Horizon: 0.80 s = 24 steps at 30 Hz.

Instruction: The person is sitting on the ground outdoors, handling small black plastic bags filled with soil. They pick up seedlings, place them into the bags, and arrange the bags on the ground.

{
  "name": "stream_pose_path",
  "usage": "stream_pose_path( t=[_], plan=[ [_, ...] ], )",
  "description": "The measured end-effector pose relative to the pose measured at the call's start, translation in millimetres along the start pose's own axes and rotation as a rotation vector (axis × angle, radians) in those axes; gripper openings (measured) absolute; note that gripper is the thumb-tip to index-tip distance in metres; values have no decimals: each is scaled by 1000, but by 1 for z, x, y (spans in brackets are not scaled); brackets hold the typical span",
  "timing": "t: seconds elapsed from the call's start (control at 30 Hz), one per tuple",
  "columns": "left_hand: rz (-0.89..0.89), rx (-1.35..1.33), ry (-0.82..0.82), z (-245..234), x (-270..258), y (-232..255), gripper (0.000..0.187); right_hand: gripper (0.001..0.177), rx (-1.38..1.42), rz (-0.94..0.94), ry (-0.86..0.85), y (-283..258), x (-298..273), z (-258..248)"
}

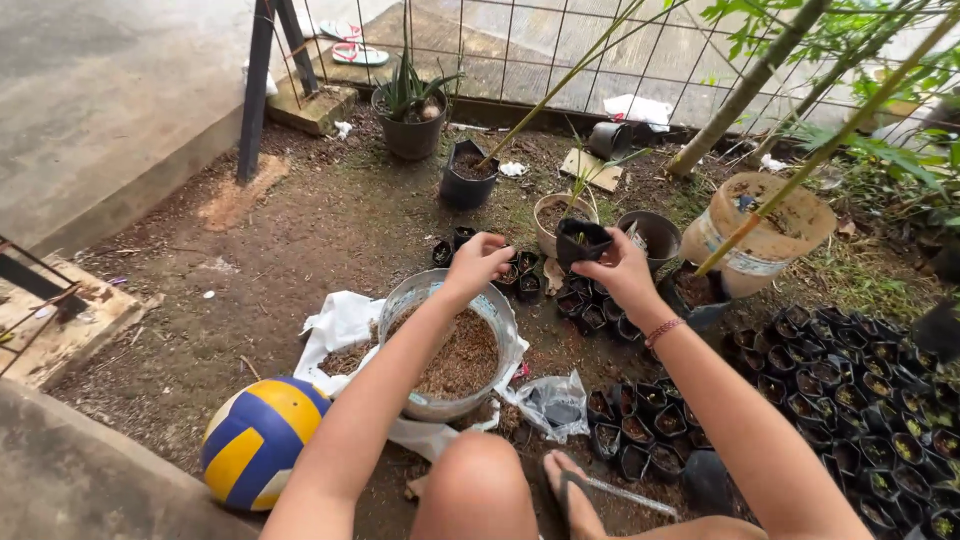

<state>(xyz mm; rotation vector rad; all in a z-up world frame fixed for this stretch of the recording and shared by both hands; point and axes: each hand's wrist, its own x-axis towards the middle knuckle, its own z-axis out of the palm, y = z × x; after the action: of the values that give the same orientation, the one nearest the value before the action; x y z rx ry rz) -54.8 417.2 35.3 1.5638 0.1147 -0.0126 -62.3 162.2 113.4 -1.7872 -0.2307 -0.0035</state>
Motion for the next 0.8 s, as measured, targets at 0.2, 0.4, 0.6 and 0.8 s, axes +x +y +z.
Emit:
stream_pose_path(
  t=[0.2,0.4,0.6,0.8],
  plan=[
    [36,300,104,-3,74,-92,39,75,-226,132,66,113,62,11],
    [-57,483,39,5,117,-97,37,75,-512,221,36,218,107,29],
    [-219,581,69,-9,175,-133,42,65,-484,138,5,345,112,63],
    [-305,698,0,-20,201,-146,46,62,-528,116,-130,384,105,93]
  ],
)
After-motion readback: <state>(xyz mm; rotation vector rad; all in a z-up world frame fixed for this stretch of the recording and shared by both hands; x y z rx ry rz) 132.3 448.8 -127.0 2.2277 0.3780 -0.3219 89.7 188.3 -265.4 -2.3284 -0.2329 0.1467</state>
